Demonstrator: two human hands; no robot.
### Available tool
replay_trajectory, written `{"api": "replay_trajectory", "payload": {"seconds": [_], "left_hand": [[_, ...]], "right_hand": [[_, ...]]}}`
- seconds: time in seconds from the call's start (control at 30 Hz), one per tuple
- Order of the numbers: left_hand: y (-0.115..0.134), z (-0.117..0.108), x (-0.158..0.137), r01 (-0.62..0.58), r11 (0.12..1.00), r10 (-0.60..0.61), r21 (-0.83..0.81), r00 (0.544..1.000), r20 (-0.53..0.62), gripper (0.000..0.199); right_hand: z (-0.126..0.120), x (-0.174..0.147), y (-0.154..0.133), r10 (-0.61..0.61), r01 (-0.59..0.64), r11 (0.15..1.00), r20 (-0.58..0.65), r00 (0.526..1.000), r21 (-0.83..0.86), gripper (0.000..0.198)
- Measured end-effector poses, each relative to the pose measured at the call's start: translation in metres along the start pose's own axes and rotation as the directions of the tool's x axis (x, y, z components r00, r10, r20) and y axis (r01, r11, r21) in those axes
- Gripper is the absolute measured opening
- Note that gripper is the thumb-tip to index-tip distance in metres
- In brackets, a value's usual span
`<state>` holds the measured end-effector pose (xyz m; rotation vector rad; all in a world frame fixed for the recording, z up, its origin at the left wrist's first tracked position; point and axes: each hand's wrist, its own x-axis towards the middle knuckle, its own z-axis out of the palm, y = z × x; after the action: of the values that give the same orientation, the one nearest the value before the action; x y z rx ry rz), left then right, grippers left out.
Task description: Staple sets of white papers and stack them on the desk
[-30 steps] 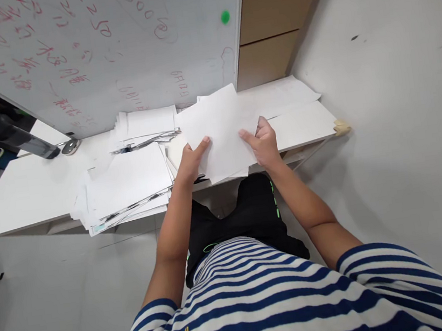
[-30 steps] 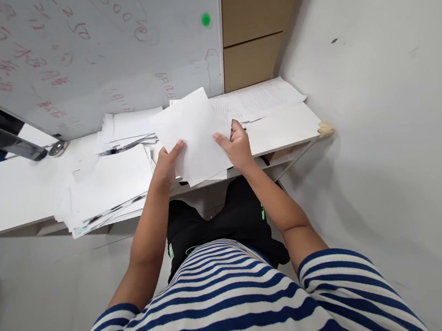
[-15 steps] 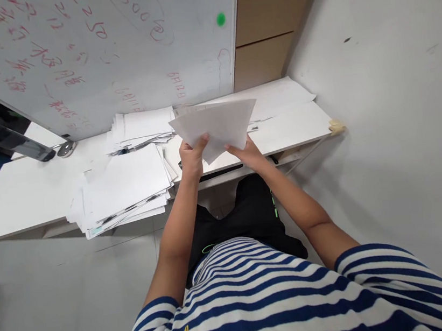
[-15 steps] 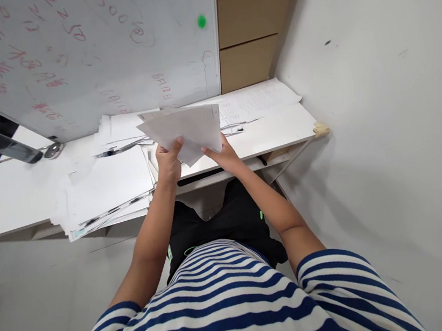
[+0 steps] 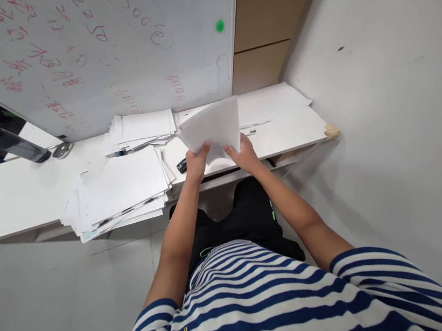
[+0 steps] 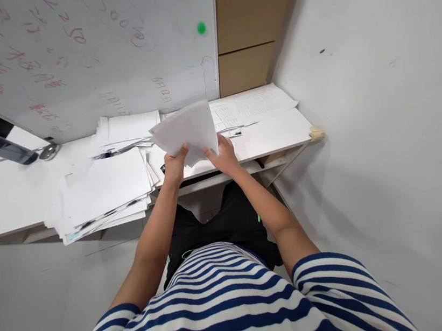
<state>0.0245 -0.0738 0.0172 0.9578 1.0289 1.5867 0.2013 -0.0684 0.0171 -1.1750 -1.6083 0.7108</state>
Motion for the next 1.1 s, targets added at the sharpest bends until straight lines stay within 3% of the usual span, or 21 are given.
{"api": "replay_trajectory", "payload": {"seconds": [0.1, 0.2, 0.33, 0.47, 0.67, 0.9, 1.1], "left_hand": [[0.014, -0.001, 0.001, -0.03, 0.999, 0.029, 0.041, 0.999, 0.013, 0.044], [0.021, -0.004, 0.001, -0.024, 0.997, 0.023, 0.071, 0.999, 0.026, 0.042], [0.018, -0.007, 0.001, -0.015, 0.993, 0.007, 0.116, 0.998, 0.067, 0.04], [0.011, -0.007, 0.0, 0.05, 0.995, -0.054, 0.083, 0.997, 0.053, 0.044], [0.007, -0.006, 0.004, 0.037, 0.998, -0.043, 0.05, 0.992, 0.12, 0.046], [-0.008, -0.009, 0.009, 0.143, 0.985, -0.135, -0.096, 0.987, 0.086, 0.054], [-0.026, -0.019, 0.01, 0.145, 0.989, -0.144, -0.016, 0.987, 0.067, 0.05]], "right_hand": [[-0.009, 0.004, -0.004, 0.01, -0.003, 0.982, -0.033, 0.999, 0.19, 0.06], [-0.019, 0.014, -0.01, -0.023, 0.021, 0.945, 0.001, 1.0, 0.326, 0.049], [-0.024, 0.02, -0.012, -0.034, 0.011, 0.958, 0.075, 0.997, 0.285, 0.037], [-0.016, 0.015, -0.007, 0.097, -0.136, 0.958, 0.158, 0.983, 0.252, 0.047], [-0.001, 0.009, -0.003, 0.197, -0.238, 0.899, 0.146, 0.97, 0.367, 0.05], [0.022, 0.0, 0.017, 0.327, -0.34, 0.825, 0.11, 0.939, 0.452, 0.055], [0.028, -0.004, 0.034, 0.347, -0.376, 0.817, 0.147, 0.926, 0.438, 0.055]]}}
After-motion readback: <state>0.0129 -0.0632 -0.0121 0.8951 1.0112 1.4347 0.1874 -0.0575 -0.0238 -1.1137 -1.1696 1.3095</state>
